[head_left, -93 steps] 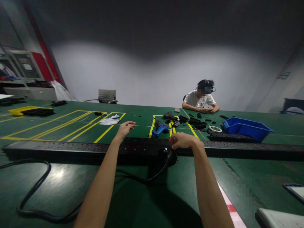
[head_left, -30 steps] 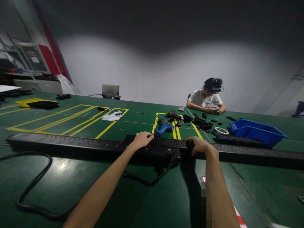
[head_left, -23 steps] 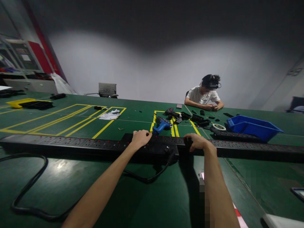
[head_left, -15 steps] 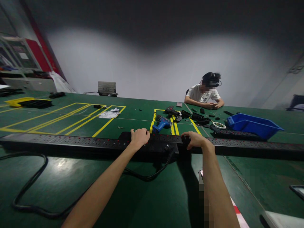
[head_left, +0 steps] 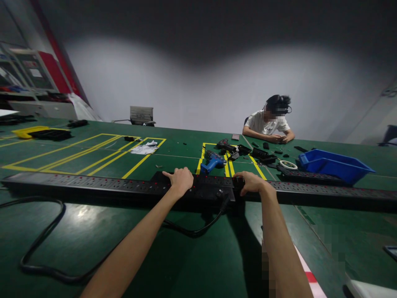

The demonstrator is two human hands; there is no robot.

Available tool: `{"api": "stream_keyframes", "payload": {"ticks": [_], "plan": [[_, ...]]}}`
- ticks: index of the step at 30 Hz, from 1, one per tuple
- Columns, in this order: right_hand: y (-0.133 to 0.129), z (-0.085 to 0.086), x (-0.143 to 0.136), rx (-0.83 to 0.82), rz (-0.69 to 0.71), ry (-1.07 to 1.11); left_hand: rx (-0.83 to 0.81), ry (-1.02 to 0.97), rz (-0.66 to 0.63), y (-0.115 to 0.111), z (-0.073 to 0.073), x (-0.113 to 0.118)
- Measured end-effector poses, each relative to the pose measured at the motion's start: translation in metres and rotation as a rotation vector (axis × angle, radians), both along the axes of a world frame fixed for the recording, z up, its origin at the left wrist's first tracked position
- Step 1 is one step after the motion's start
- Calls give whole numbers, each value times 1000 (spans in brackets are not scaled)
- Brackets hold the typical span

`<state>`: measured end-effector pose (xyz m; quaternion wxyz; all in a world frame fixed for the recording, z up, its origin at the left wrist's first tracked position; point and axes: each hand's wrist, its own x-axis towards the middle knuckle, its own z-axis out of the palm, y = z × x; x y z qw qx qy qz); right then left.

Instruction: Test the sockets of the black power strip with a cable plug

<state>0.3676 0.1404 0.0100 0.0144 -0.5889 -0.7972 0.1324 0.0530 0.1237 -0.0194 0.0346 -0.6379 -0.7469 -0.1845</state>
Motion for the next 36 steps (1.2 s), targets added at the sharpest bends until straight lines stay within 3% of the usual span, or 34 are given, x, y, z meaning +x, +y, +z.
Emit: {"api": "stream_keyframes", "payload": {"ticks": [12,20,36], "plan": [[-3,1,-1,17,4,9,10,-23,7,2,-4,-2],[-7,4,-3,13,3,28,-49,-21,-116,3,-3,-3],[-7,3,-3,36,3,21,-43,-1,-62,5,-5,-1]]}}
